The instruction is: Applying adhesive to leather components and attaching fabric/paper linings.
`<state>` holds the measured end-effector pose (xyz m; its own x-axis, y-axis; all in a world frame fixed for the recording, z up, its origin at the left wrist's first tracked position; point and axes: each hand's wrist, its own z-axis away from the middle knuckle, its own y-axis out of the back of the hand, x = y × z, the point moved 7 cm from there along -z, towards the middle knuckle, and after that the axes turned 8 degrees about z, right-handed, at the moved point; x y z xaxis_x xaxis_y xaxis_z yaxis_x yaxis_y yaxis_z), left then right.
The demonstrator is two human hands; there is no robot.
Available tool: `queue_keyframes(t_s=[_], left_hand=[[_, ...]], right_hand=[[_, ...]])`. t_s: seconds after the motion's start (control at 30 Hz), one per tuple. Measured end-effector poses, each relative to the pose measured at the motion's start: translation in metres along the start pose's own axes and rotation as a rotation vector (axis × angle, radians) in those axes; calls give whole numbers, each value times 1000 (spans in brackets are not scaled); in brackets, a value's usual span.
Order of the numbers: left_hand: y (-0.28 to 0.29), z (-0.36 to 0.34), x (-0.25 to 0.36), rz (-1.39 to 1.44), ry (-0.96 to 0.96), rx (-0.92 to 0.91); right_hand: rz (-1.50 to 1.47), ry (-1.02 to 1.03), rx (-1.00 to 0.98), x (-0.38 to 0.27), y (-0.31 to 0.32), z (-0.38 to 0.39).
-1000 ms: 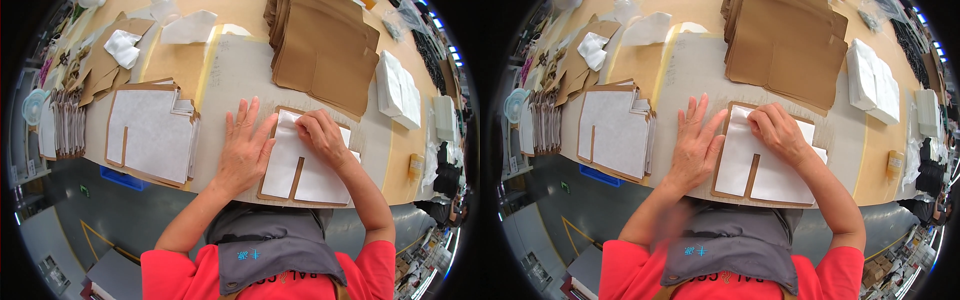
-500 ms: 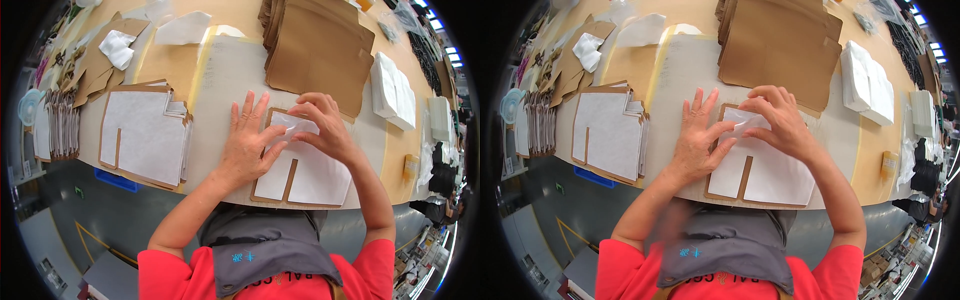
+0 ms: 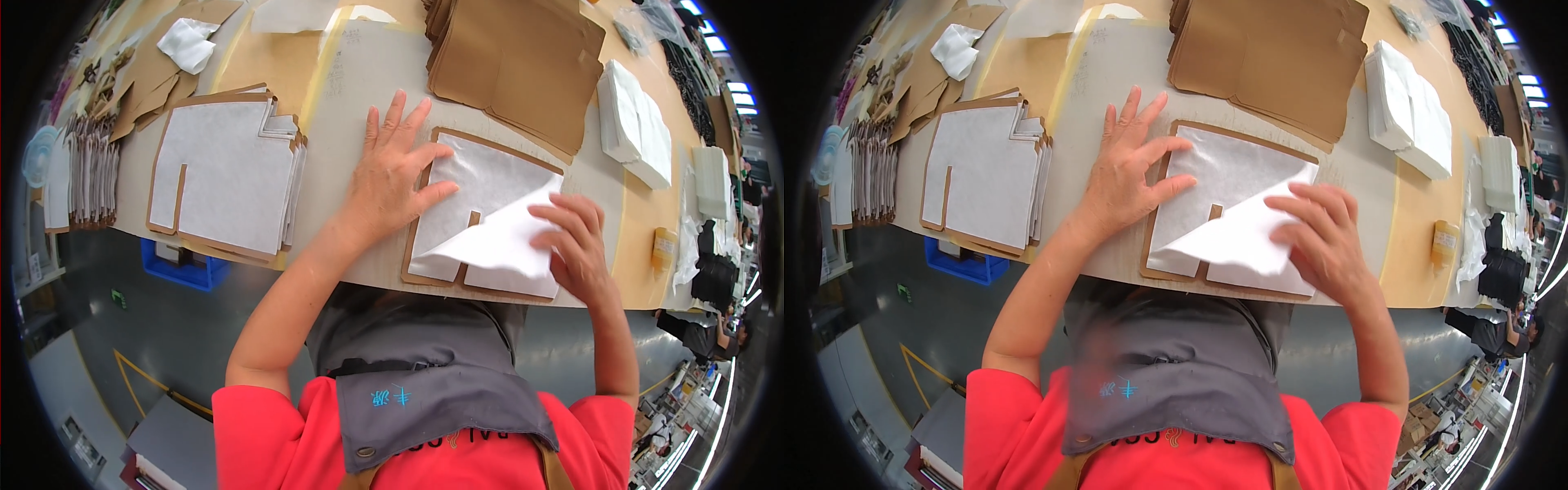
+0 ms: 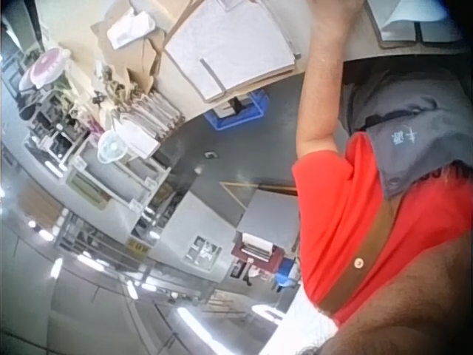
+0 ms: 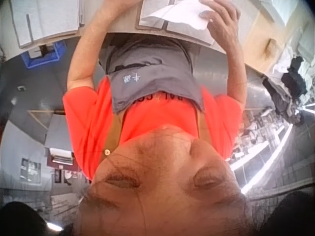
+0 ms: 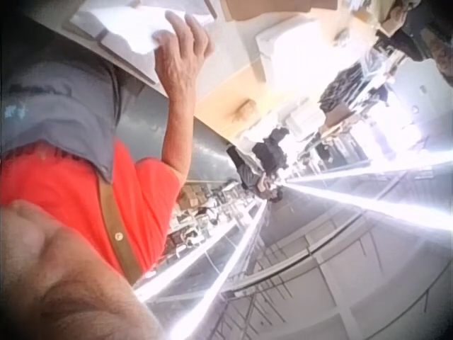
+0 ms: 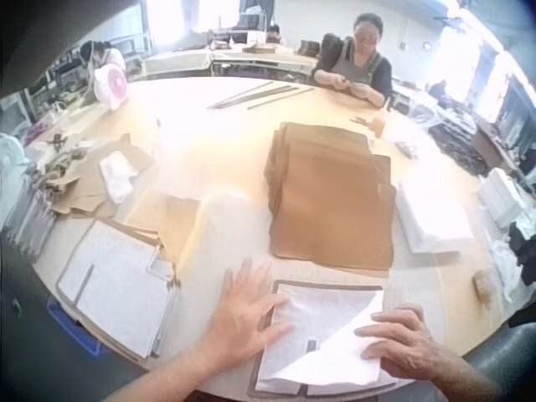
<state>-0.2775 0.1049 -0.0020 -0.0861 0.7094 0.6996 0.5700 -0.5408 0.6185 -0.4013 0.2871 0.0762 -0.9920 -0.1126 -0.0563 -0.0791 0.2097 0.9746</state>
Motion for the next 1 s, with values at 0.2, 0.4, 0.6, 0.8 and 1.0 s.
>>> queue_keyframes(t_s=[0.2, 0.4, 0.6, 0.8, 1.0], left_hand=[[-4, 0, -1, -39, -9, 10], [2, 0, -1, -27, -5, 13], [-2, 2, -3, -31, 12, 6], [9, -2, 8, 21, -29, 77], [-27, 16, 62, 7, -187, -271]], right_hand=[[11, -297, 229, -37, 52, 92], [-228, -827, 1177, -14, 139, 229], [285, -976, 1233, 5, 203, 189], [-88, -1365, 649, 223, 195, 303], [-175, -901, -30, 268, 31, 190]])
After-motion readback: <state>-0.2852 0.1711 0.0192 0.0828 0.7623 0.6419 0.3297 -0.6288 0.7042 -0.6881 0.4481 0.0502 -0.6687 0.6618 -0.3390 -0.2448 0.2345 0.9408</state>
